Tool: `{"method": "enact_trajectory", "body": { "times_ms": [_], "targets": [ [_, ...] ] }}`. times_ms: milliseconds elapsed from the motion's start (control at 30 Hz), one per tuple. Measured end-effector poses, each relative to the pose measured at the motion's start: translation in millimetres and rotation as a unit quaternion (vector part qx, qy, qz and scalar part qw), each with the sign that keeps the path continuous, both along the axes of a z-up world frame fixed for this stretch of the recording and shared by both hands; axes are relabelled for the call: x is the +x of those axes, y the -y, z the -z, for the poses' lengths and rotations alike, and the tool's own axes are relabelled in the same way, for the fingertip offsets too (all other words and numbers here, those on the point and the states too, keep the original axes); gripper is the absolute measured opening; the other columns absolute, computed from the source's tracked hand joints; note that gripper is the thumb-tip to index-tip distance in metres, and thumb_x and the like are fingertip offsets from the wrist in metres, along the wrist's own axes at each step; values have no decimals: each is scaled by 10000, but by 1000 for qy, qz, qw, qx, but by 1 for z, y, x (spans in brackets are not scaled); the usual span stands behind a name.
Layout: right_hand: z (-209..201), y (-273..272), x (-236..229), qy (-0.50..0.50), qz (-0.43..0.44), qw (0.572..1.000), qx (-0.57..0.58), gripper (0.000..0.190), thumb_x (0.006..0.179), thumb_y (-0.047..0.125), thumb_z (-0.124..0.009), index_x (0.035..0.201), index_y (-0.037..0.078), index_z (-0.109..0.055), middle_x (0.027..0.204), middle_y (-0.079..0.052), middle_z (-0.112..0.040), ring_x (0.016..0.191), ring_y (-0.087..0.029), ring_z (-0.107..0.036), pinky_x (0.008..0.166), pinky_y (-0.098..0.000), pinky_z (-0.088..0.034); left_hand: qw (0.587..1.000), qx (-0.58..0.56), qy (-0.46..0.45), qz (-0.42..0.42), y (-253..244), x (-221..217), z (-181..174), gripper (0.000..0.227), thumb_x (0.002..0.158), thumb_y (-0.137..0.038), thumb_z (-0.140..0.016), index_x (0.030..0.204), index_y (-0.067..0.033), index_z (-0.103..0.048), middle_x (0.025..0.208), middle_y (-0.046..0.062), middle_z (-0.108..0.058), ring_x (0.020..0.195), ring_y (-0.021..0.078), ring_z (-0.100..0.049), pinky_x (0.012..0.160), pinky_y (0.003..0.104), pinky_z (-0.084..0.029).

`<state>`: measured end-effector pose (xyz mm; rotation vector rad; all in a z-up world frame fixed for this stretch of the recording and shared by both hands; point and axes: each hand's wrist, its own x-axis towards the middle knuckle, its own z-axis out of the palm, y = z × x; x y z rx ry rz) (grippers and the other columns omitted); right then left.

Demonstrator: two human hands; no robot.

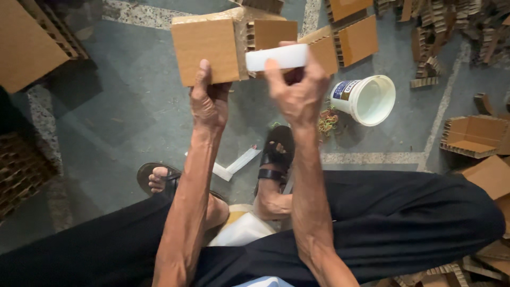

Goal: The person sits on the floor and uses a foam roller to apply glue from a white bucket onto small square cardboard pieces. They repeatedly dip the roller, apply glue to the edges and surfaces of the cardboard, and place the treated pieces on the floor.

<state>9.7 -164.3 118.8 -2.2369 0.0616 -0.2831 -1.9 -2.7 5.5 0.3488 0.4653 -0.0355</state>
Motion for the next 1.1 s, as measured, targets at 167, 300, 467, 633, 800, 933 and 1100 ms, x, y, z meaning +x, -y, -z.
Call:
{"method": "enact_trajectory", "body": {
  "times_ms": [167, 300, 467, 633, 800, 933, 1100],
  "targets": [
    [22, -22, 12, 51, 1, 993, -102, 294, 927, 255, -764, 1134, 56, -704, 879, -102, -766, 733, -218, -755, 689, -357, -626, 997, 69, -14, 9, -1, -2, -12, 484, 978, -256, -706, 1375, -31, -546, 1235, 115, -660, 1090, 236, -696, 887, 402, -638],
    [36, -20, 53, 131, 55, 977, -158, 401, 865, 278, -791, 1093, -26, -664, 788, -142, -733, 646, -262, -709, 653, -424, -594, 997, 78, -28, 12, 4, -6, -17, 469, 964, -238, -707, 1346, -11, -559, 1237, 123, -661, 1104, 245, -702, 897, 425, -660],
    [33, -15, 75, 73, 38, 994, -66, 263, 889, 263, -759, 970, 18, -709, 809, -103, -773, 670, -213, -775, 639, -396, -640, 995, 98, -16, 16, 6, -9, -17, 464, 977, -239, -708, 1348, -5, -559, 1234, 143, -660, 1081, 262, -705, 865, 434, -664],
    [13, -7, 68, -12, -47, 990, -135, 254, 876, 232, -725, 944, -12, -726, 784, -115, -753, 622, -212, -713, 558, -372, -588, 997, 73, -10, 2, 4, -10, -12, 486, 981, -236, -698, 1368, 6, -530, 1241, 155, -651, 1104, 276, -711, 891, 449, -667],
    [-7, -2, 26, -170, -82, 976, -110, 255, 837, 226, -661, 937, 4, -738, 756, -99, -746, 603, -189, -698, 546, -360, -575, 999, 34, -14, -16, 1, -8, -8, 483, 996, -226, -691, 1383, 4, -516, 1240, 168, -643, 1089, 284, -703, 881, 437, -651],
    [-16, 7, 20, -195, -94, 973, -79, 264, 842, 241, -660, 978, 41, -764, 809, -84, -770, 639, -183, -721, 550, -342, -577, 999, 22, -21, -10, 0, -4, -6, 482, 982, -248, -682, 1362, 6, -530, 1225, 151, -669, 1087, 273, -717, 896, 433, -666],
    [-9, -1, 51, 12, -5, 999, -53, 275, 923, 282, -730, 1028, 29, -723, 895, -97, -785, 739, -187, -776, 642, -330, -643, 1000, 19, -20, -6, 1, -2, -11, 472, 976, -270, -691, 1350, -19, -552, 1203, 131, -689, 1062, 252, -719, 870, 414, -653]
  ]
}}
